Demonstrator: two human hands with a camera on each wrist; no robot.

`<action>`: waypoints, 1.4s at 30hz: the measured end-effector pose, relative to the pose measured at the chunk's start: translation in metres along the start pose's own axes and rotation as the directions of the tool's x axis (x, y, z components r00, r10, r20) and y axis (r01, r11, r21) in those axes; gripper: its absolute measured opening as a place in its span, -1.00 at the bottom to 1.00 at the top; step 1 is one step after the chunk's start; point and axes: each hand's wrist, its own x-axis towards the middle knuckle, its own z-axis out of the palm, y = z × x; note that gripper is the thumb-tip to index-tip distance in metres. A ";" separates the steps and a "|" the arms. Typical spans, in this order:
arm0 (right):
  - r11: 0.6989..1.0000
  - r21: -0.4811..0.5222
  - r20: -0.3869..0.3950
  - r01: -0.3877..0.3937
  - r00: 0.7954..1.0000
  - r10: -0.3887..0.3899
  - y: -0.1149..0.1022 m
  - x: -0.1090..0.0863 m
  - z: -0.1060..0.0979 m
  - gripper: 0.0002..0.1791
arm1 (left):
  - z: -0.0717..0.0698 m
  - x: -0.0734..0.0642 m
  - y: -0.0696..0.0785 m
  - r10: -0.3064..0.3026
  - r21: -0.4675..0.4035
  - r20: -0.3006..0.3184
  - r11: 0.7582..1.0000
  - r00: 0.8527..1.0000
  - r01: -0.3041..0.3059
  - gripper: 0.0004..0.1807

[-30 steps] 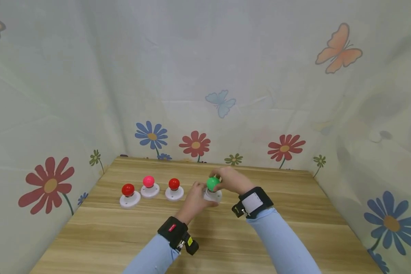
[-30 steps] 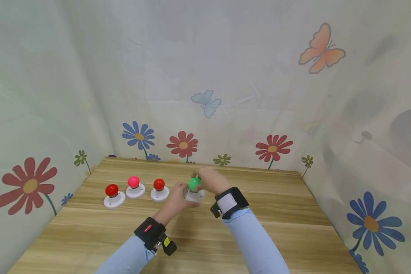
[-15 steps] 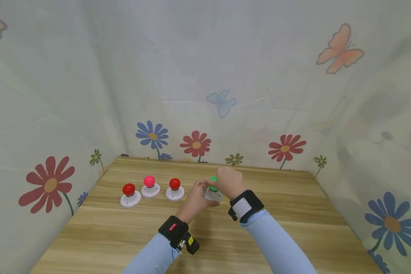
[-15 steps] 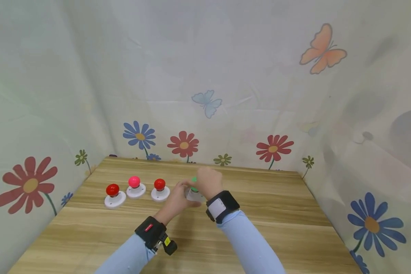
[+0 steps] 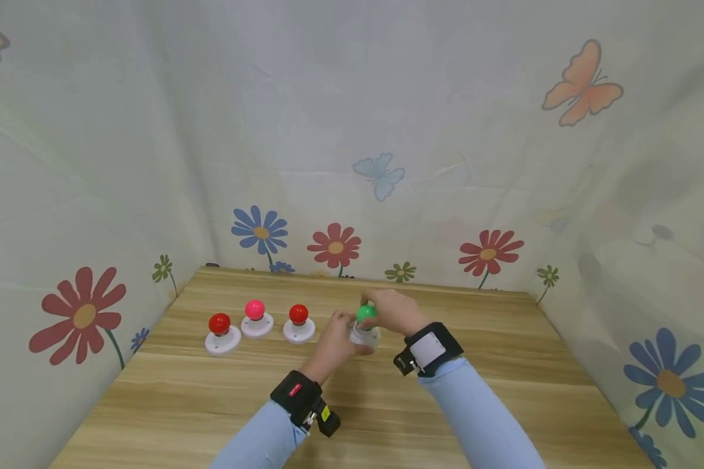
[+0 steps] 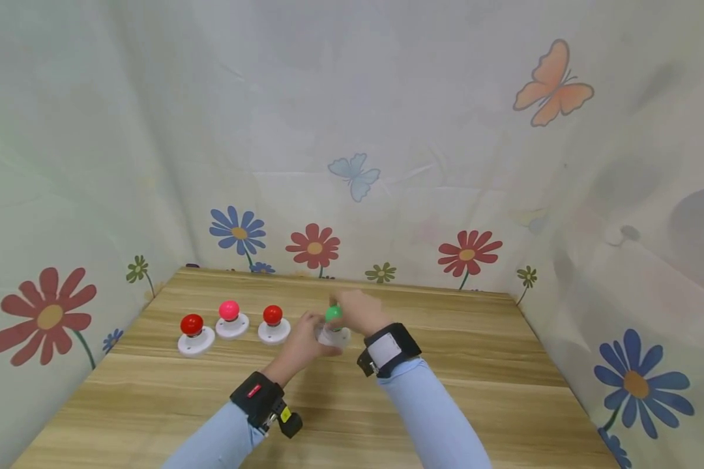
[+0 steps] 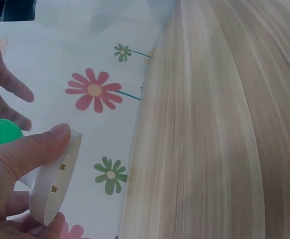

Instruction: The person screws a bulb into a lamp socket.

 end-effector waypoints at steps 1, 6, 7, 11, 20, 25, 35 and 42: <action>0.999 0.040 0.022 0.021 1.000 -0.022 0.001 0.000 -0.002 -0.68 | 0.000 0.000 -0.001 0.001 0.000 0.002 1.000 1.000 -0.001 -0.17; 0.988 0.130 0.059 0.080 0.994 -0.088 0.002 -0.002 -0.009 -0.64 | 0.001 0.000 -0.002 -0.002 -0.017 0.007 1.000 1.000 0.002 -0.20; 0.987 0.136 0.061 0.082 0.994 -0.091 0.002 -0.003 -0.009 -0.63 | 0.001 0.000 -0.002 -0.002 -0.018 0.005 1.000 1.000 0.003 -0.20; 0.984 0.169 0.071 0.059 0.995 -0.072 0.002 -0.003 -0.009 -0.51 | 0.001 -0.001 0.000 -0.007 -0.011 -0.003 1.000 1.000 0.007 -0.20; 0.973 -0.133 -0.177 -0.187 0.971 0.162 -0.009 -0.004 0.008 -0.24 | 0.000 -0.004 0.004 0.004 -0.005 -0.011 1.000 1.000 -0.004 -0.20; 0.940 -0.227 -0.247 -0.256 0.948 0.198 -0.014 -0.005 0.013 -0.21 | 0.001 -0.003 0.006 -0.005 -0.007 -0.009 1.000 1.000 0.005 -0.21; 0.993 0.117 0.061 0.014 0.998 -0.022 -0.005 -0.003 -0.006 -0.65 | 0.001 -0.003 0.006 -0.010 0.030 -0.004 1.000 1.000 0.010 -0.16; 0.971 0.175 0.069 0.161 0.982 -0.175 0.002 -0.006 -0.018 -0.61 | 0.002 -0.002 0.005 0.022 0.020 -0.006 1.000 1.000 -0.021 -0.21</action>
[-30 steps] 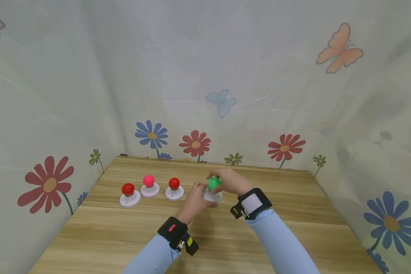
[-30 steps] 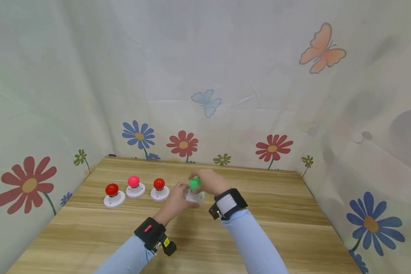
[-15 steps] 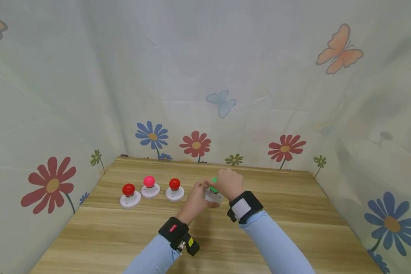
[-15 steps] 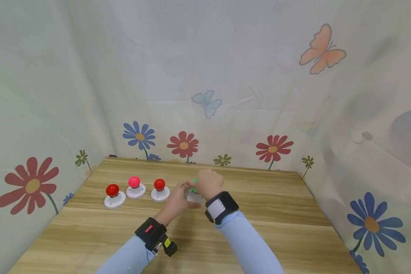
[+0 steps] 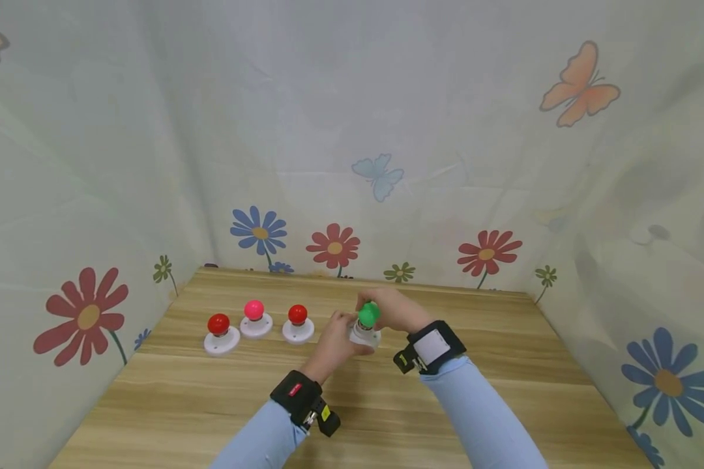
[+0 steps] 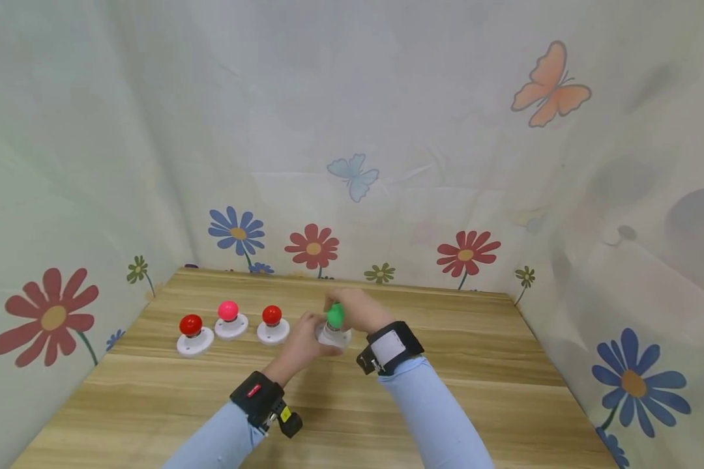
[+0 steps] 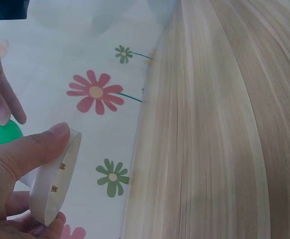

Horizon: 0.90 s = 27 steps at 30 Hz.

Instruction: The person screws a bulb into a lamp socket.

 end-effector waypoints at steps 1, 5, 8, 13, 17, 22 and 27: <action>1.000 0.007 0.003 0.002 1.000 -0.002 0.000 0.000 0.000 -0.61 | 0.000 0.000 0.000 0.001 0.003 0.000 1.000 1.000 -0.001 -0.22; 0.999 0.032 -0.005 -0.007 1.000 0.007 0.001 0.001 0.002 -0.37 | -0.001 0.000 0.000 0.002 0.021 -0.001 1.000 1.000 -0.002 -0.21; 0.996 0.007 -0.060 -0.087 0.994 0.087 0.001 0.002 0.007 -0.08 | -0.002 -0.002 0.000 0.005 0.010 -0.002 1.000 1.000 -0.005 -0.22; 0.917 -0.219 -0.233 -0.334 0.930 0.284 -0.004 0.004 0.025 -0.09 | -0.003 -0.004 0.002 -0.003 -0.024 -0.007 1.000 1.000 0.003 -0.21; 0.843 -0.331 -0.327 -0.424 0.889 0.319 -0.007 0.004 0.034 -0.21 | -0.002 -0.003 0.003 0.003 -0.006 -0.007 1.000 1.000 -0.003 -0.22; 0.908 -0.249 -0.224 -0.337 0.932 0.285 -0.007 0.003 0.026 -0.47 | 0.000 -0.001 0.001 -0.012 0.002 -0.001 1.000 1.000 0.012 -0.21; 0.991 -0.059 -0.058 -0.121 0.991 0.117 -0.004 0.002 0.012 -0.63 | 0.000 0.000 -0.003 -0.003 0.007 -0.013 1.000 1.000 0.003 -0.17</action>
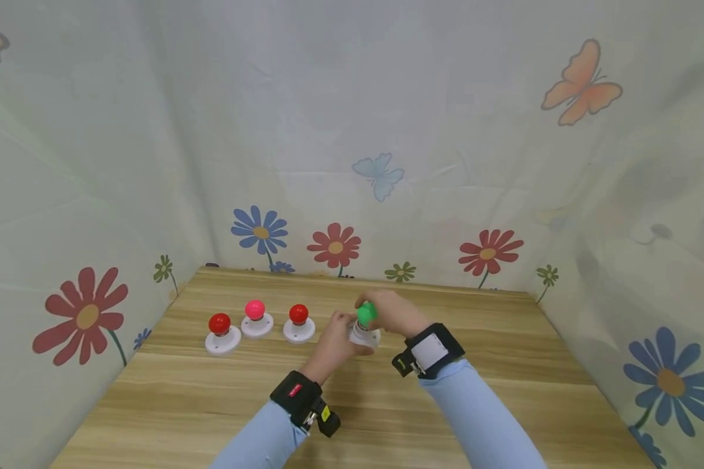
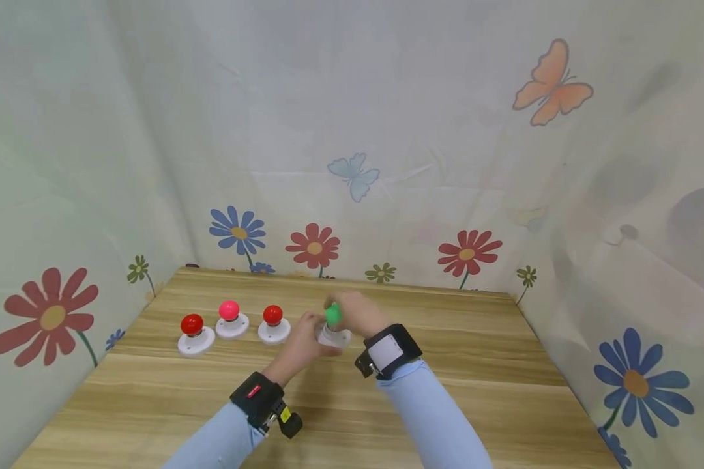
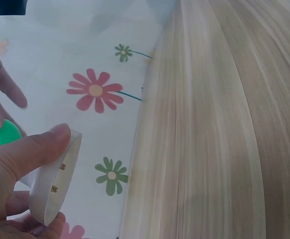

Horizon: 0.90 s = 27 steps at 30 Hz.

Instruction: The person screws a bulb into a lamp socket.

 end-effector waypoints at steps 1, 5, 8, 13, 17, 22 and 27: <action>0.999 0.025 0.011 0.029 1.000 -0.029 0.000 0.000 -0.002 -0.61 | 0.000 0.000 0.000 0.000 -0.004 0.000 1.000 1.000 0.000 -0.17; 0.994 0.051 0.018 0.094 0.995 -0.095 0.001 -0.003 -0.008 -0.58 | -0.001 0.000 0.001 0.006 -0.017 0.001 1.000 1.000 -0.006 -0.18; 0.994 0.050 0.026 0.098 0.995 -0.100 0.003 -0.004 -0.009 -0.57 | -0.002 -0.001 0.002 0.008 -0.010 0.007 1.000 1.000 -0.008 -0.18; 0.995 0.054 0.022 0.085 0.996 -0.087 0.006 -0.003 -0.008 -0.56 | -0.001 -0.002 0.003 0.010 0.014 0.017 1.000 1.000 -0.010 -0.17; 0.999 0.030 -0.010 -0.013 1.000 0.013 0.005 0.001 -0.005 -0.66 | -0.001 -0.002 0.004 -0.014 -0.002 0.028 1.000 1.000 0.014 -0.19; 0.988 -0.109 -0.099 -0.107 0.990 0.097 0.004 0.004 0.004 -0.44 | -0.001 -0.005 0.007 -0.061 -0.057 0.036 0.996 0.997 0.063 -0.22; 0.983 -0.143 -0.126 -0.116 0.987 0.098 0.006 0.005 0.009 -0.35 | -0.001 -0.006 0.008 -0.068 -0.074 0.035 0.995 0.997 0.071 -0.22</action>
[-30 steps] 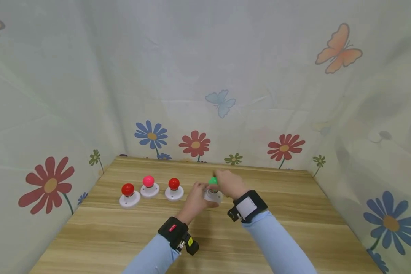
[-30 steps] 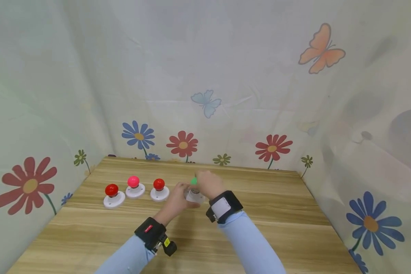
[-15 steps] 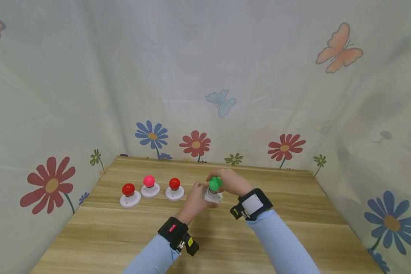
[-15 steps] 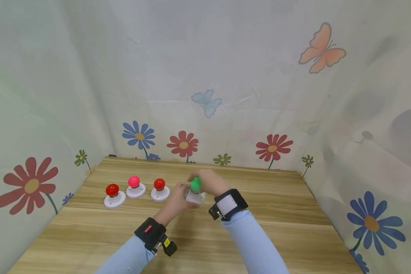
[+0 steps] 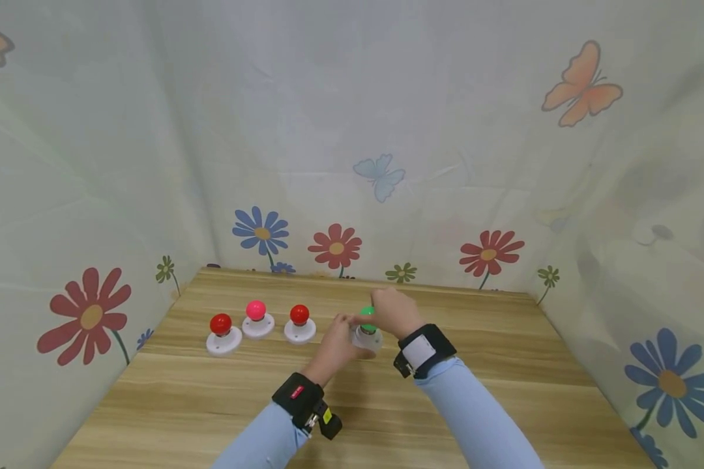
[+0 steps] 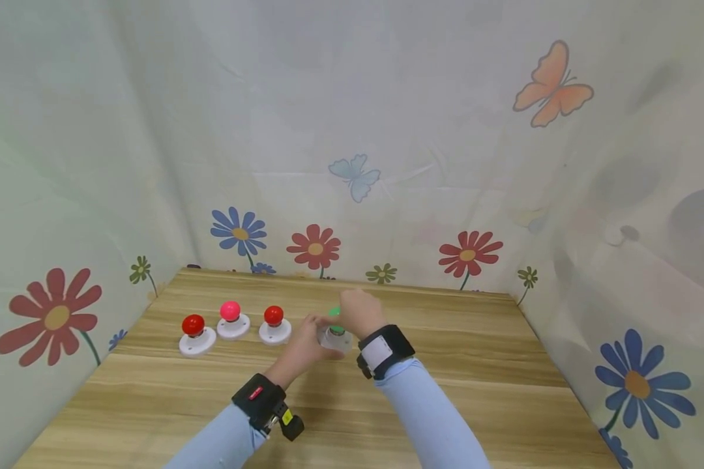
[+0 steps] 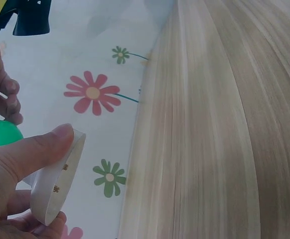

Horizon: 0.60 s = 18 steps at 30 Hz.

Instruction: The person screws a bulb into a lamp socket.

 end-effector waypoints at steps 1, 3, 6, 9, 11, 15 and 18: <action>1.000 0.003 0.009 0.006 1.000 -0.006 0.001 0.000 0.000 -0.34 | 0.000 0.000 0.000 0.010 0.006 0.000 1.000 1.000 -0.010 -0.22; 0.998 0.049 0.054 0.047 0.997 -0.050 0.005 0.000 -0.004 -0.32 | -0.001 0.001 -0.001 0.032 0.018 -0.005 0.999 0.999 -0.032 -0.23; 0.970 0.181 0.160 0.163 0.968 -0.192 0.012 0.000 -0.013 -0.25 | -0.003 0.002 -0.002 0.059 0.033 -0.013 0.998 0.998 -0.059 -0.25; 0.922 0.284 0.233 0.263 0.914 -0.333 0.018 0.002 -0.022 -0.22 | -0.005 0.003 -0.001 0.065 0.040 -0.016 0.997 0.998 -0.065 -0.25; 0.911 0.292 0.242 0.292 0.899 -0.365 0.019 0.002 -0.024 -0.31 | -0.006 0.003 -0.001 0.054 0.038 -0.015 0.998 0.998 -0.053 -0.25; 0.922 0.271 0.238 0.278 0.908 -0.344 0.017 0.003 -0.024 -0.47 | -0.007 0.002 -0.002 0.038 0.036 -0.010 0.999 0.999 -0.038 -0.23; 0.931 0.271 0.223 0.243 0.925 -0.307 0.016 0.004 -0.023 -0.52 | -0.006 0.002 -0.003 0.045 0.035 -0.007 0.998 0.999 -0.044 -0.22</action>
